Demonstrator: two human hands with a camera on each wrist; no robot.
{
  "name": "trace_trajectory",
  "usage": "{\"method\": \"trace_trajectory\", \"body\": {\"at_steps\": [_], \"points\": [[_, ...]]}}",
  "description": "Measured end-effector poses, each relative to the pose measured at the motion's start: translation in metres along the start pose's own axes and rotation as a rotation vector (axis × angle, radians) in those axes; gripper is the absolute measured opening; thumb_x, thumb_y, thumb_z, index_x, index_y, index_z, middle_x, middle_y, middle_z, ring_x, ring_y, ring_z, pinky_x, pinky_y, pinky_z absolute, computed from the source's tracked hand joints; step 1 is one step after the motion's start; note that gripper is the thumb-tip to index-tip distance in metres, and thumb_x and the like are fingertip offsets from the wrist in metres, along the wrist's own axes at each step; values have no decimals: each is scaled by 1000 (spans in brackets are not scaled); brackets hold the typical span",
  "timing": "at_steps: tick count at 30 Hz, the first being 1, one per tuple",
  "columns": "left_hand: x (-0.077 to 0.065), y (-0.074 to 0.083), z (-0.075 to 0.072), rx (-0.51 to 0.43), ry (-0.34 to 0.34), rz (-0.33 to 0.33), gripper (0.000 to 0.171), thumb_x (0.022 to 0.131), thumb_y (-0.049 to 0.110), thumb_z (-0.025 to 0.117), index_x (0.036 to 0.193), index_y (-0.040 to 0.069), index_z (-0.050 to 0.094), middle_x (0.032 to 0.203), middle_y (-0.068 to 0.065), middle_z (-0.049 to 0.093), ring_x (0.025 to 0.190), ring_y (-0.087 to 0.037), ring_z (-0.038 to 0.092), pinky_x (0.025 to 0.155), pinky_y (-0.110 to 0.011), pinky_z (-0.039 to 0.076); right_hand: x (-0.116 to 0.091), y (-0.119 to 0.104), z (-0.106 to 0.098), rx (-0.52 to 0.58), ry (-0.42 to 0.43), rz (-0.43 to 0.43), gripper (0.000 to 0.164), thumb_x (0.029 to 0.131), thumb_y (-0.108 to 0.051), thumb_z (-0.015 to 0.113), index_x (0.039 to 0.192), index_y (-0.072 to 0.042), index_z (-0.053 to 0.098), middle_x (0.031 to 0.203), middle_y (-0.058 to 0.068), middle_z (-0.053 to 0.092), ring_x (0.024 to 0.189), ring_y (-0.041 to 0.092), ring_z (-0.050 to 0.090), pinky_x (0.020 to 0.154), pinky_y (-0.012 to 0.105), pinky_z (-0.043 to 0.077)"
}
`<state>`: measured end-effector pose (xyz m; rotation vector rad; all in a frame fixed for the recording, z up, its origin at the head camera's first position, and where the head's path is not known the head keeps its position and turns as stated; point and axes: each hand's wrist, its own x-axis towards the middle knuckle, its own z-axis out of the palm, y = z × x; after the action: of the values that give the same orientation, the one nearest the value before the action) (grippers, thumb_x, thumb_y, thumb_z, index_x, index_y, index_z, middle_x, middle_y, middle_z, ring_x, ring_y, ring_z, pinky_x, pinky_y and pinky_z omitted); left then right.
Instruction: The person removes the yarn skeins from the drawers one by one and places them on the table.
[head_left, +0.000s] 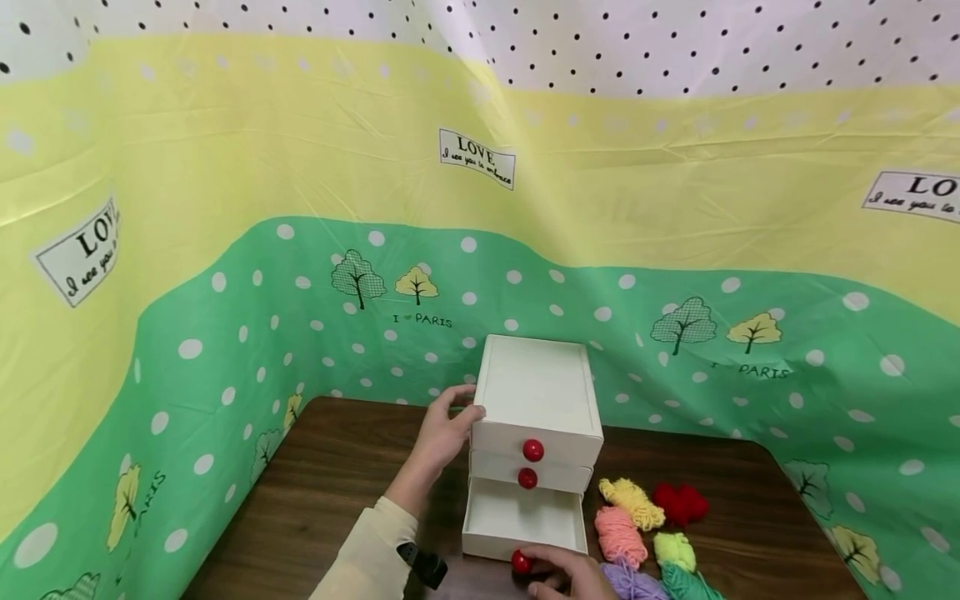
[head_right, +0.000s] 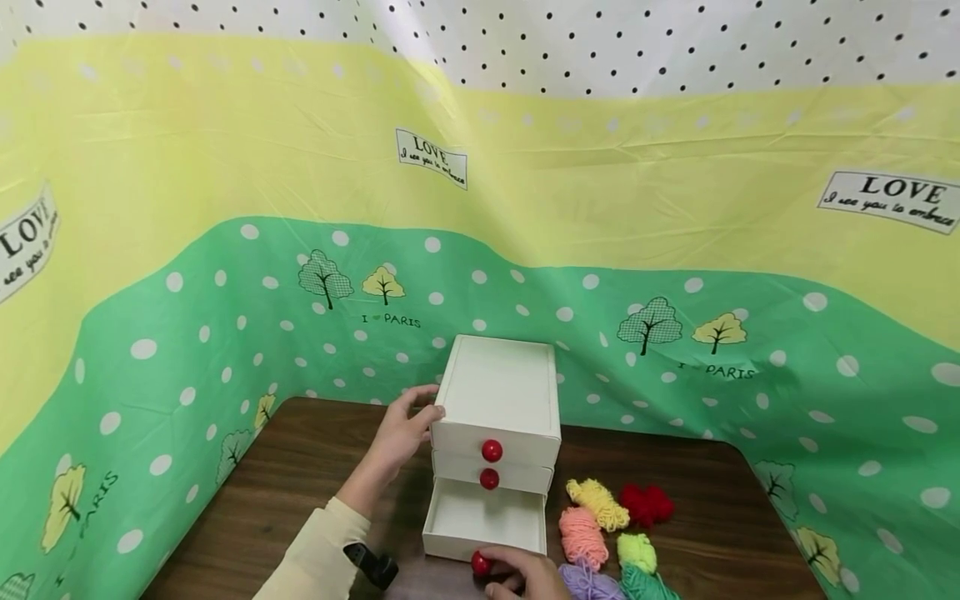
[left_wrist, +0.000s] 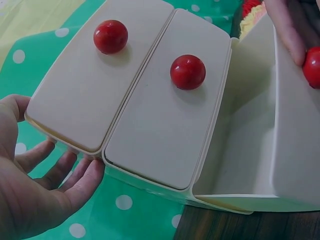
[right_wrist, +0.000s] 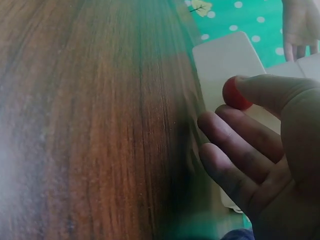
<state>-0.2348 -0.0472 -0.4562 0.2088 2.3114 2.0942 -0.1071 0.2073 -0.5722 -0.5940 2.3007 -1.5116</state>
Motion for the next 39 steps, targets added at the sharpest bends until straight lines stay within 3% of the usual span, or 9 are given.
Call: {"method": "trace_trajectory", "body": {"at_steps": [13, 30, 39], "points": [[2, -2, 1, 4, 11, 5, 47, 96, 28, 66, 140, 13, 59, 126, -15, 57, 100, -23, 61, 79, -37, 56, 7, -3, 0, -58, 98, 6, 32, 95, -24, 74, 125, -11, 74, 112, 9, 76, 89, 4, 72, 72, 23, 58], [2, -2, 1, 1, 4, 14, 46, 97, 29, 66, 139, 14, 59, 129, -16, 57, 103, -23, 63, 79, -36, 57, 23, -5, -2, -171, 260, 39, 24, 91, -21, 79, 114, -19, 77, 106, 1, 77, 83, 3, 69, 69, 24, 56], [3, -4, 0, -5, -5, 23, 46, 97, 29, 66, 139, 12, 59, 129, -18, 57, 100, -22, 62, 83, -47, 57, 33, -2, -6, -228, 319, 18, 19, 91, -21, 78, 110, -23, 78, 109, 0, 77, 85, 3, 70, 69, 23, 56]]}}
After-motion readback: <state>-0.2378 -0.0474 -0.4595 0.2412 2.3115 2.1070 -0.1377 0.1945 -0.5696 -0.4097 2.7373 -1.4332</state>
